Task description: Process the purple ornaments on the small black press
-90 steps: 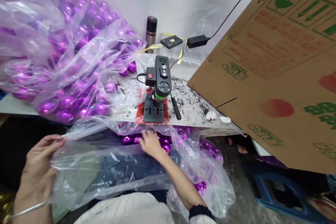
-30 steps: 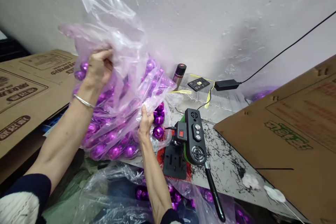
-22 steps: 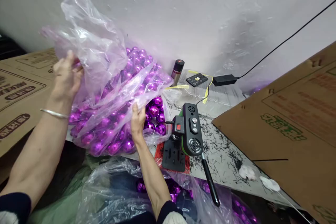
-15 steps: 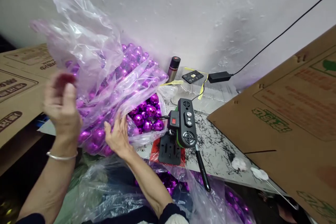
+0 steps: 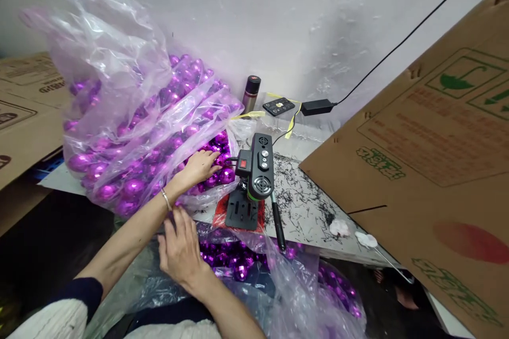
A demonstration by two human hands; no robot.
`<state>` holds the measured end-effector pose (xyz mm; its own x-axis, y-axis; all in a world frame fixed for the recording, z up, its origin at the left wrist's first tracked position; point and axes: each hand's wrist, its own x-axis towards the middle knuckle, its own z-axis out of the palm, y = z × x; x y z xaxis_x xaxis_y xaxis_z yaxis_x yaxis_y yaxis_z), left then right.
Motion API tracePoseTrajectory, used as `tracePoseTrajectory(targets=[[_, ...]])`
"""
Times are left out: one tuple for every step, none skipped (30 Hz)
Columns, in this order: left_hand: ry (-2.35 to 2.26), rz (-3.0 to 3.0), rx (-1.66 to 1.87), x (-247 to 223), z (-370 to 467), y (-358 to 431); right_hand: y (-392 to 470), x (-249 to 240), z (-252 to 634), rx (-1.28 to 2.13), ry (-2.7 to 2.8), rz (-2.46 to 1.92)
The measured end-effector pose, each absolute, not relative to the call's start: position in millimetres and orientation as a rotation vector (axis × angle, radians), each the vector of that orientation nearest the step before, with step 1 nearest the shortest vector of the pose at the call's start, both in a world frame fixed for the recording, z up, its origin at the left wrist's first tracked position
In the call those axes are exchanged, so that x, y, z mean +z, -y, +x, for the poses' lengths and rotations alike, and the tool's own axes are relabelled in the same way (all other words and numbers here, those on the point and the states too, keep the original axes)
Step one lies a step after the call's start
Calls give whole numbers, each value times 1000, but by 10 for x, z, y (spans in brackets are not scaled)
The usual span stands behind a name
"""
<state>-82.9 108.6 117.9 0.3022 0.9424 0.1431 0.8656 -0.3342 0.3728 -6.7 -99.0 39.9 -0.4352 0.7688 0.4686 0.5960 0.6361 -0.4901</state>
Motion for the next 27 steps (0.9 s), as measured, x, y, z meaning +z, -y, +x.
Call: tracePoseTrajectory(targets=[[-1697,2353,433,1168,-781,-1121,1074,417,1,310,2173,-1042],[-1722,2353,392,1162,-748,-1151,1147,440,64,298,2166,-1022],[-1731,2345,377,1161,-735,-1177,1212,466,123,294,2160,-1005],[-1721,2326,391,1164,-744,-1195,1270,491,177,304,2159,-993],[-1696,2293,441,1172,-774,-1202,1324,514,229,321,2156,-982],[-1656,2241,526,1186,-823,-1192,1374,534,280,341,2149,-972],[-1607,2163,643,1204,-885,-1160,1419,550,332,365,2144,-962],[-1551,2057,782,1225,-953,-1101,1460,564,387,391,2141,-953],[-1485,1924,924,1246,-1019,-1014,1495,576,447,410,2134,-945],[-1413,1769,1050,1264,-1074,-898,1524,588,511,424,2122,-945],[-1336,1599,1145,1274,-1113,-757,1545,600,579,433,2106,-954],[-1254,1428,1204,1271,-1129,-598,1557,612,651,438,2084,-969],[-1175,1266,1229,1253,-1119,-429,1561,626,725,442,2059,-990],[-1105,1126,1230,1216,-1083,-259,1558,640,798,444,2033,-1011],[-1051,1010,1221,1161,-1021,-97,1548,655,868,444,2011,-1032],[-1016,916,1212,1089,-937,50,1534,670,934,436,1992,-1051],[-994,841,1204,1005,-836,175,1518,684,994,417,1975,-1063],[-987,782,1199,911,-724,276,1503,696,1048,395,1959,-1075],[-993,739,1197,814,-607,349,1492,706,1094,374,1946,-1086],[-1011,715,1195,719,-490,397,1487,712,1134,356,1936,-1098],[-1042,715,1194,629,-381,421,1489,714,1167,344,1930,-1113],[-1081,743,1194,547,-283,424,1500,712,1194,336,1929,-1131],[-1125,797,1195,475,-200,410,1519,705,1216,332,1930,-1148],[-1171,872,1196,413,-134,384,1546,694,1234,332,1933,-1164],[-1217,963,1198,360,-87,352,1579,679,1248,334,1932,-1177],[-1264,1064,1201,316,-55,319,1616,659,1258,340,1928,-1189],[-1313,1168,1205,278,-38,287,1656,637,1266,350,1920,-1201]])
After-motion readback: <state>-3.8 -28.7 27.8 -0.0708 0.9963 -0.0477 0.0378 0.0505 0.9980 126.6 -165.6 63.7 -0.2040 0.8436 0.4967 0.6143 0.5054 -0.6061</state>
